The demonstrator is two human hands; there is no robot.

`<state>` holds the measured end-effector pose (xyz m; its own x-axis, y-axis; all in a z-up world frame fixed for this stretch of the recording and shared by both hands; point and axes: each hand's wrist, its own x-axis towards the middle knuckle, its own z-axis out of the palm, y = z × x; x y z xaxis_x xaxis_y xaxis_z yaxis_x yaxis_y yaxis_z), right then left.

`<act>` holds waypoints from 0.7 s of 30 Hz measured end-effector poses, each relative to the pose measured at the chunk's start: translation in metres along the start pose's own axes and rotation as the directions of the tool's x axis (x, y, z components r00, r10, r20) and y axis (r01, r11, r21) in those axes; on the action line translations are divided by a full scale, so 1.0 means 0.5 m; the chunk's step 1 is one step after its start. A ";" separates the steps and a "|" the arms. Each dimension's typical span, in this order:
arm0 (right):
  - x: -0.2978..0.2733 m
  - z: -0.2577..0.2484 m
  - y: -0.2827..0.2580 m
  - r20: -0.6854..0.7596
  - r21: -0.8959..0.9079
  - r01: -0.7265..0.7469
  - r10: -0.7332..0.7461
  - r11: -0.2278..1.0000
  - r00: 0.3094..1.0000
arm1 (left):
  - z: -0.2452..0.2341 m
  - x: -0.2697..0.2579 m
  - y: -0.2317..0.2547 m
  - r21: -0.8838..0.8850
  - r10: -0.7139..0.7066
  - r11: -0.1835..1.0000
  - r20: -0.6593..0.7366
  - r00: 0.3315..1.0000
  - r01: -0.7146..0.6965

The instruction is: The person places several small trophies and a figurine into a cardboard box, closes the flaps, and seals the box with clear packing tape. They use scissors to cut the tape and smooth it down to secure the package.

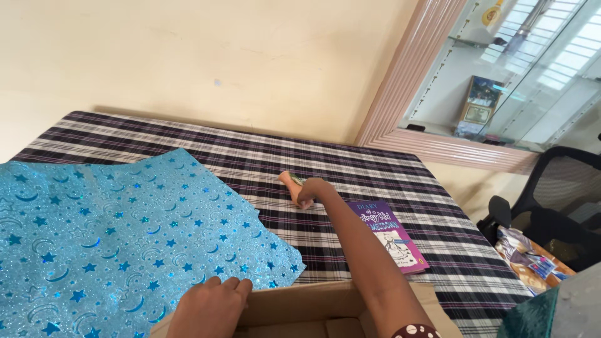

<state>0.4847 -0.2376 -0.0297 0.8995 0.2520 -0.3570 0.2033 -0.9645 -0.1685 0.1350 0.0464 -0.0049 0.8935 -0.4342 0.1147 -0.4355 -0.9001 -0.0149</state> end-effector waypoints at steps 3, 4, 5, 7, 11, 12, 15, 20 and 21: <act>0.013 0.023 0.004 -0.071 0.198 0.015 -0.001 0.980 0.997 | -0.008 -0.007 0.001 0.014 -0.004 1.000 -0.017 1.000 0.005; 0.023 0.029 0.002 -0.100 0.264 0.037 -0.010 0.964 0.995 | -0.011 -0.009 0.001 0.010 -0.004 1.000 -0.033 0.999 0.004; 0.031 0.037 -0.001 -0.125 0.312 0.062 -0.024 0.948 0.992 | -0.014 -0.012 0.001 0.006 -0.004 1.000 -0.049 0.999 0.004; 0.044 0.046 -0.006 -0.179 0.397 0.145 -0.078 0.906 0.981 | -0.020 -0.012 0.003 0.000 -0.006 1.000 -0.006 1.000 0.006; 0.045 0.056 -0.034 -0.289 0.286 0.205 -0.119 0.936 0.950 | -0.027 -0.017 0.003 -0.036 -0.021 0.999 -0.075 0.997 0.019; 0.036 0.050 -0.039 -0.311 0.263 0.225 -0.138 0.938 0.940 | -0.028 -0.016 0.004 -0.042 -0.031 0.999 -0.070 0.997 0.028; -0.009 -0.002 -0.066 -0.371 0.340 0.261 -0.126 0.904 0.920 | -0.038 -0.017 0.008 -0.064 -0.052 0.997 -0.073 0.996 0.048; -0.134 -0.144 -0.147 -0.607 0.363 0.403 -0.115 0.840 0.786 | -0.057 -0.038 0.011 -0.041 -0.044 0.998 -0.065 0.997 0.041; -0.175 -0.166 -0.162 -0.596 0.482 0.489 -0.137 0.727 0.791 | -0.063 -0.039 0.011 -0.054 -0.033 0.998 -0.098 0.995 0.028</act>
<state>0.4217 -0.1879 0.0912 0.9143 0.2844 0.2884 0.4013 -0.5402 -0.7397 0.1118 0.0513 0.0243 0.8924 -0.3985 0.2117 -0.4156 -0.9086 0.0417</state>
